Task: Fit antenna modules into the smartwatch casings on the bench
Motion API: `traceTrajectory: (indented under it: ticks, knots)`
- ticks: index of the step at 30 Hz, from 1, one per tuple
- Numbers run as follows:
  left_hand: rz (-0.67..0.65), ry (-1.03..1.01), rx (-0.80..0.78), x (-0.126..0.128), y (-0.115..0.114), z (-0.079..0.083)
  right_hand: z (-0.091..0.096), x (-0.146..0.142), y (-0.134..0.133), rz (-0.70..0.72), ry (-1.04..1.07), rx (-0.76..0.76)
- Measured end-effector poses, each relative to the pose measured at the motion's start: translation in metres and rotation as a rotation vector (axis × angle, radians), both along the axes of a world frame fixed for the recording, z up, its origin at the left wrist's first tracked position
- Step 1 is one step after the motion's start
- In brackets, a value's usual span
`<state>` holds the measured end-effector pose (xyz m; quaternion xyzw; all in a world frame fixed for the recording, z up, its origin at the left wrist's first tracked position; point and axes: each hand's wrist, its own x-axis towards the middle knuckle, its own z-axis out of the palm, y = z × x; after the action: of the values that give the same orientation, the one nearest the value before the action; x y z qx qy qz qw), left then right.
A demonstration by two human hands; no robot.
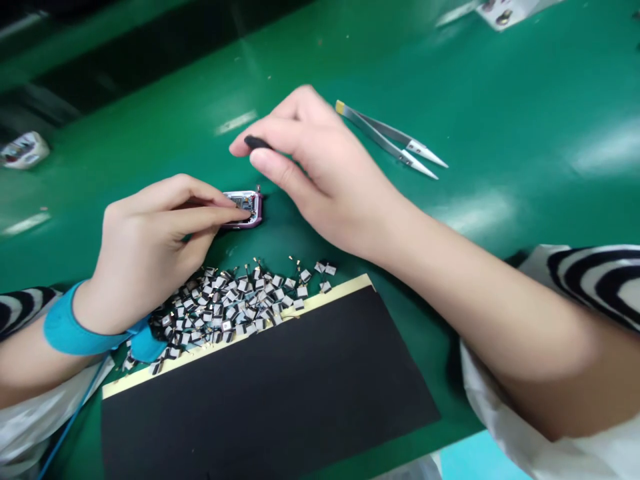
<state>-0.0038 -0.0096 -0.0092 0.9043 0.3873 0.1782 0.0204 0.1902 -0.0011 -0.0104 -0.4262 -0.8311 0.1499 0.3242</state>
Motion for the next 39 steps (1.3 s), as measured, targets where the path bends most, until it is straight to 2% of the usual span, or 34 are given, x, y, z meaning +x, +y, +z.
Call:
traceTrajectory:
  ticks: [4,8,10,16,26,30,39]
  knots:
    - [-0.011,0.002,-0.015,-0.002,0.000,0.000,0.011,-0.002,-0.008,-0.021,0.190,0.028]
    - [-0.016,0.002,-0.023,-0.003,0.001,-0.002,0.002,-0.012,-0.014,-0.012,0.416,-0.081]
    - [-0.020,0.008,-0.023,-0.004,0.001,-0.002,-0.004,-0.016,-0.014,-0.027,0.451,-0.088]
    - [-0.037,0.016,0.009,-0.004,0.003,-0.003,-0.012,-0.021,-0.012,-0.053,0.399,-0.021]
    - [-0.043,0.047,0.024,-0.003,0.003,-0.003,-0.010,-0.024,-0.011,-0.009,0.159,0.221]
    - [-0.042,0.050,0.019,-0.003,0.003,-0.003,-0.009,-0.026,-0.011,-0.023,0.118,0.218]
    - [-0.066,0.026,0.026,-0.006,0.003,-0.005,-0.014,-0.033,-0.007,-0.011,0.180,0.203]
